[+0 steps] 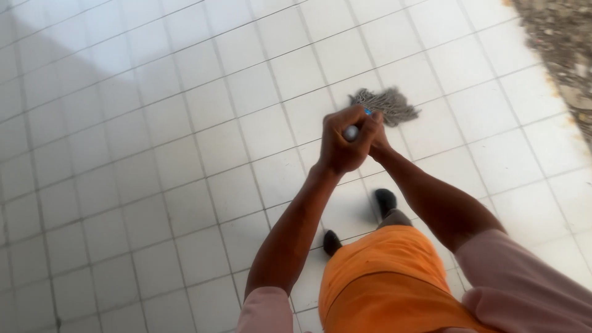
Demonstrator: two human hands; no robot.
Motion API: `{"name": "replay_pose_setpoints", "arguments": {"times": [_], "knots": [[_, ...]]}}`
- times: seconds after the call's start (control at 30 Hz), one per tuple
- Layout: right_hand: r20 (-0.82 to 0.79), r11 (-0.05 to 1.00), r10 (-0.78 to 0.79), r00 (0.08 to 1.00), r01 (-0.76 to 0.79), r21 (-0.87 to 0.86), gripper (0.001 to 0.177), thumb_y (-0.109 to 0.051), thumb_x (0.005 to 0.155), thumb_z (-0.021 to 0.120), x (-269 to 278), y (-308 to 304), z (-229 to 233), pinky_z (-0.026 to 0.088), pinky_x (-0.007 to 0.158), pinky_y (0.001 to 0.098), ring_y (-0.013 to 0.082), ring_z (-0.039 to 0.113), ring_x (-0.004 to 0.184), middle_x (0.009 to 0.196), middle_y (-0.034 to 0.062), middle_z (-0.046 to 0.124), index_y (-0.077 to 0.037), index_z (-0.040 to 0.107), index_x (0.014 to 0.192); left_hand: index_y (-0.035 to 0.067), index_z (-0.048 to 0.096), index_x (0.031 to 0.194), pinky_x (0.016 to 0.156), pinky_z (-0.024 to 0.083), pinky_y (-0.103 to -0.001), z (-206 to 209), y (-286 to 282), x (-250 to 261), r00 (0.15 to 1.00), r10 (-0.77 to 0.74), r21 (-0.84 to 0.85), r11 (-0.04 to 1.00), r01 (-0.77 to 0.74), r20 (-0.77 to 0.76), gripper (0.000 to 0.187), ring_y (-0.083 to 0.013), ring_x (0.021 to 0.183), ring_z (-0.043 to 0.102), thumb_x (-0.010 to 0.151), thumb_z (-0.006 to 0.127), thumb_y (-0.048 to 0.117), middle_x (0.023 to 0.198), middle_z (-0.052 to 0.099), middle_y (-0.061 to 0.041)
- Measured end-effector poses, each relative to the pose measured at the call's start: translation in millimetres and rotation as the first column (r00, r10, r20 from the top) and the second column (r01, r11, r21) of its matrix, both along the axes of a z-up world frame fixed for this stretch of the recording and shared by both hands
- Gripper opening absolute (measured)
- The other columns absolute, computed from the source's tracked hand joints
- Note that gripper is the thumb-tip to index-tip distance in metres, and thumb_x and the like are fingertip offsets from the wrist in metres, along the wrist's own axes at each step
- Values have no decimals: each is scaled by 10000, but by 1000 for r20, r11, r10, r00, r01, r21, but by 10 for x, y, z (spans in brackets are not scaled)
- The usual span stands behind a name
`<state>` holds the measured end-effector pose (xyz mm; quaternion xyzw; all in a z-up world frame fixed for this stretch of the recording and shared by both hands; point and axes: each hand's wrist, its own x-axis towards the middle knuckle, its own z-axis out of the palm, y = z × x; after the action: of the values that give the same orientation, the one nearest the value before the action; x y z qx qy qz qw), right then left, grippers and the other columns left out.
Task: Mop the tiled floor using a dry mop.
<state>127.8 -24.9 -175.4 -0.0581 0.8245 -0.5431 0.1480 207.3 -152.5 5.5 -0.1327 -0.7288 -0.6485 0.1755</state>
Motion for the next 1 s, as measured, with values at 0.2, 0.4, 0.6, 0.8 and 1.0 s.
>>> {"name": "replay_pose_setpoints", "arguments": {"times": [0.2,0.4,0.6,0.8,1.0], "knots": [[-166,903,422,892,-429,-12,309,-305,980,622,572,-1189,185,512,557,322,154,596,679,760,32,603,-53,582,806,139,423,649,426,339,-260,336,-814,772,965,261,5,965,-261,-10,457,-65,484,397,1013,652,292,542,446,40],[-110,537,623,774,-526,-660,254,-320,1006,632,1117,-1418,100,548,647,268,85,608,797,857,1,636,-79,648,925,149,435,656,472,322,-291,214,-731,1405,917,360,-210,896,-391,-169,461,-78,506,388,1027,642,328,557,439,40],[-163,674,641,751,-651,-350,242,-328,1000,668,1226,-451,653,392,565,274,80,424,659,727,-32,487,-88,651,975,123,443,617,440,345,-319,324,383,1311,977,195,-274,939,-210,-82,458,-107,441,428,945,700,315,510,479,11],[-161,861,504,849,-509,14,250,-349,1012,641,1167,1112,945,250,460,281,85,267,496,566,-58,363,-107,654,955,103,457,610,448,350,-311,285,1908,925,992,15,-249,968,-45,-121,417,-150,425,452,903,719,244,498,496,-20],[-126,904,401,907,-414,-101,238,-345,1017,617,1335,2458,1256,288,473,267,72,306,502,565,-58,392,-120,640,942,116,466,648,471,399,-277,37,3171,924,962,-173,-155,978,141,-212,336,-111,457,485,905,681,145,547,536,2]]}}
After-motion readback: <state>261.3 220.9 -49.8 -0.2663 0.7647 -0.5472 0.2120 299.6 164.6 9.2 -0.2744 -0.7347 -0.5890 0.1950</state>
